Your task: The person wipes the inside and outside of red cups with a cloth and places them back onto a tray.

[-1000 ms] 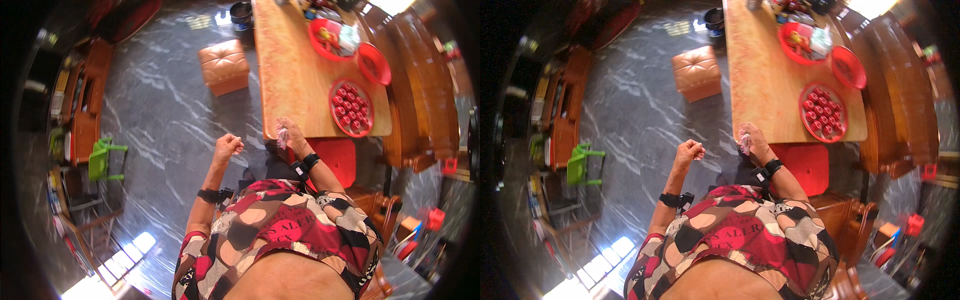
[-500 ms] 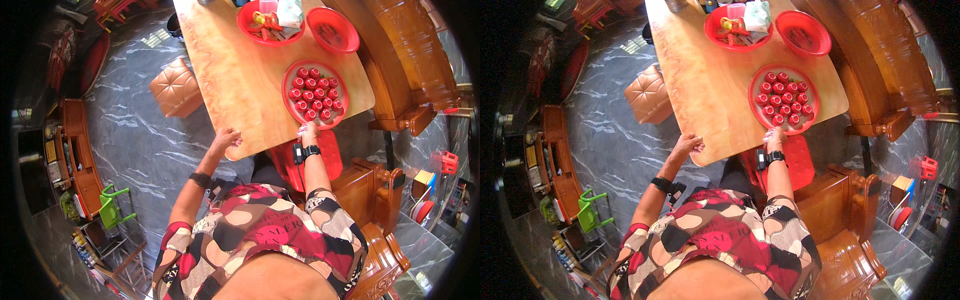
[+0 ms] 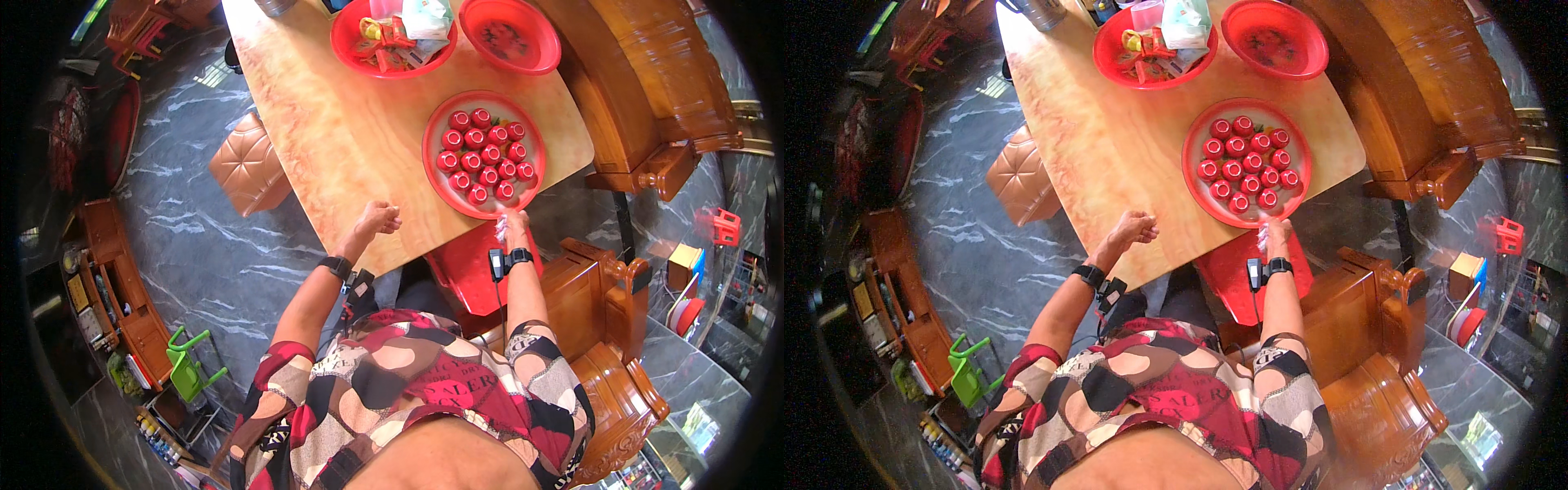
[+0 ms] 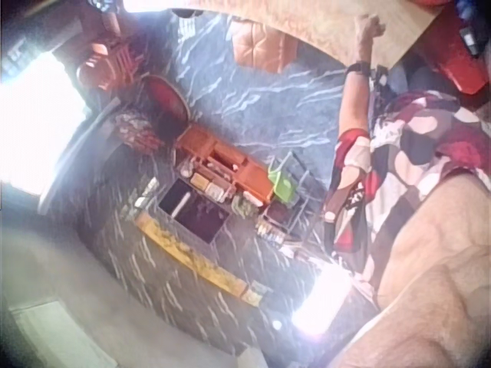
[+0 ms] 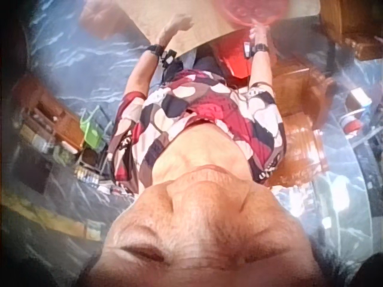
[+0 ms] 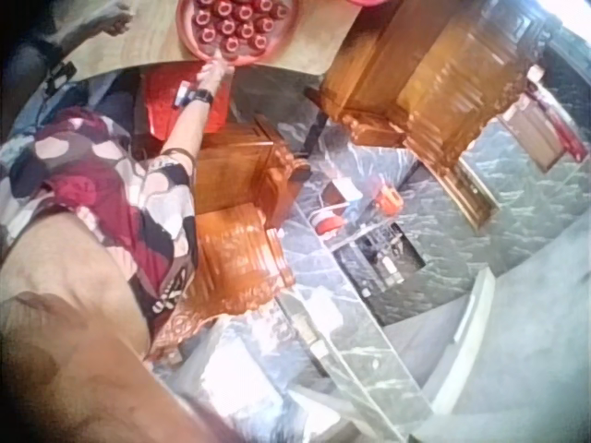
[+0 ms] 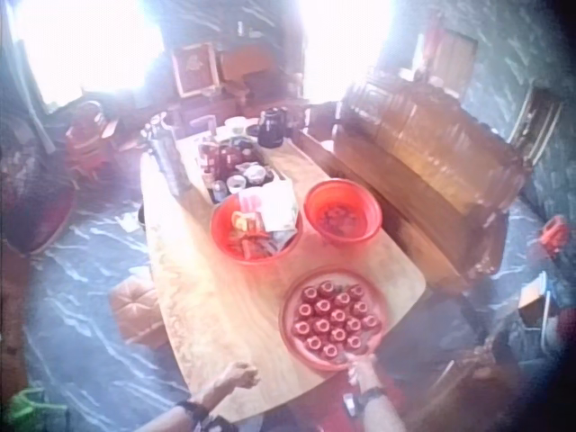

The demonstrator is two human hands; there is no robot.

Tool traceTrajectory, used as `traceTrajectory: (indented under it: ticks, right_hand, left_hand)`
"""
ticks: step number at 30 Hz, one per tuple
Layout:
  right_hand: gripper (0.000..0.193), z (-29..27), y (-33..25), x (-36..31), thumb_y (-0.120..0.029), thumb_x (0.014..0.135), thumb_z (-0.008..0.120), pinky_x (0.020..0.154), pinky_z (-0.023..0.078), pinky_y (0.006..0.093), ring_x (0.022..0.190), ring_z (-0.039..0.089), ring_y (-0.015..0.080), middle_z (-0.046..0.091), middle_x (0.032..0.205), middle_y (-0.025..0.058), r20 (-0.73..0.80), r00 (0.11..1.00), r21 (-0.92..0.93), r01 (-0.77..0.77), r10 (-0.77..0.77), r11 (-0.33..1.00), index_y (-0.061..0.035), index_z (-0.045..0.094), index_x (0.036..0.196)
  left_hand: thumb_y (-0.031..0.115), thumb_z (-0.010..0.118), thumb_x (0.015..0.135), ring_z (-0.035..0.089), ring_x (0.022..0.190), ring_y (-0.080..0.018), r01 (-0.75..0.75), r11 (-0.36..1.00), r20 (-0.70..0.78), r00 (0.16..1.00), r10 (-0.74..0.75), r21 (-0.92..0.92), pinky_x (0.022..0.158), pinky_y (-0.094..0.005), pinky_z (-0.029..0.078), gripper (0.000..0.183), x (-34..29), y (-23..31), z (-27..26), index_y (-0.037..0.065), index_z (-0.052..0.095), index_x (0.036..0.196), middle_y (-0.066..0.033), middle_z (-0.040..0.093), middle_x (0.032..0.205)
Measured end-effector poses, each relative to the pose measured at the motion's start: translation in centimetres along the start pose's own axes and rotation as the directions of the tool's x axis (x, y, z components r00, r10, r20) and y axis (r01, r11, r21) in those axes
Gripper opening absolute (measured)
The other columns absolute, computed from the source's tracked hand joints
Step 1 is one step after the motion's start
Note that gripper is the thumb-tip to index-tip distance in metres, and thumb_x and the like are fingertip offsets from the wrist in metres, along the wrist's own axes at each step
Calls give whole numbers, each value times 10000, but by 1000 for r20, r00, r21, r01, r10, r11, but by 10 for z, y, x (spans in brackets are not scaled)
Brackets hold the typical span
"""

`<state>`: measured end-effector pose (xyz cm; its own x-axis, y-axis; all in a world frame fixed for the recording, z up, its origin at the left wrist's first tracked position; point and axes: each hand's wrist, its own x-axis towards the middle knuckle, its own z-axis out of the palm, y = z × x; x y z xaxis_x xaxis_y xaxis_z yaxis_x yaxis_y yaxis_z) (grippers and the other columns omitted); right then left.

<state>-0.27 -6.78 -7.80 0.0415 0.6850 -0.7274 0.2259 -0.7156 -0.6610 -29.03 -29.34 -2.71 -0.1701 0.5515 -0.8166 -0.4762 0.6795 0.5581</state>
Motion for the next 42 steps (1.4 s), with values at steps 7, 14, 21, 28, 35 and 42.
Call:
traceTrajectory:
  ticks: [7,14,21,28,35,42]
  right_hand:
    - [154,71,60,-51,-57,783,543,302,339,316,346,453,163,479,491,33,25,990,277,-142,141,950,-81,490,641]
    - [134,107,112,-112,-56,804,558,326,382,351,384,479,229,481,519,97,239,893,230,-433,381,871,-15,509,686]
    - [190,42,120,-120,-39,728,532,299,328,287,344,441,162,464,483,67,292,890,84,-388,349,918,-40,472,548]
    - [211,-18,41,-58,-185,821,656,344,398,259,424,510,124,534,582,38,293,956,16,-2,-3,1000,-57,527,714]
    - [573,11,30,-67,-272,693,814,422,472,350,534,612,222,616,884,199,198,955,-506,292,-221,812,43,452,1007]
    - [646,19,1,-59,-347,676,821,499,505,371,604,636,274,627,784,214,90,975,-693,207,-202,691,69,445,997]
  left_hand:
    - [193,602,859,636,621,-172,12,989,-41,999,-18,-148,562,-307,529,168,-2,-21,-32,27,588,884,-87,648,759]
    - [176,600,863,638,608,-166,3,993,-113,993,-16,-115,545,-302,525,160,-5,-29,-57,21,595,900,-92,654,754]
    - [187,648,830,546,569,-136,-29,1000,-302,953,23,-13,523,-286,457,295,32,-37,-51,29,541,1055,-48,599,738]
    - [156,681,788,512,579,-123,-108,935,-454,852,262,336,445,-276,408,399,82,-28,-51,39,516,1132,-41,587,712]
    - [175,690,759,584,609,-164,-18,902,-477,844,245,431,452,-298,471,375,77,-20,-31,26,532,1064,-89,632,762]
    - [171,680,777,576,578,-157,7,936,-444,882,161,353,452,-287,471,309,83,-18,-36,31,548,1019,-76,612,730]
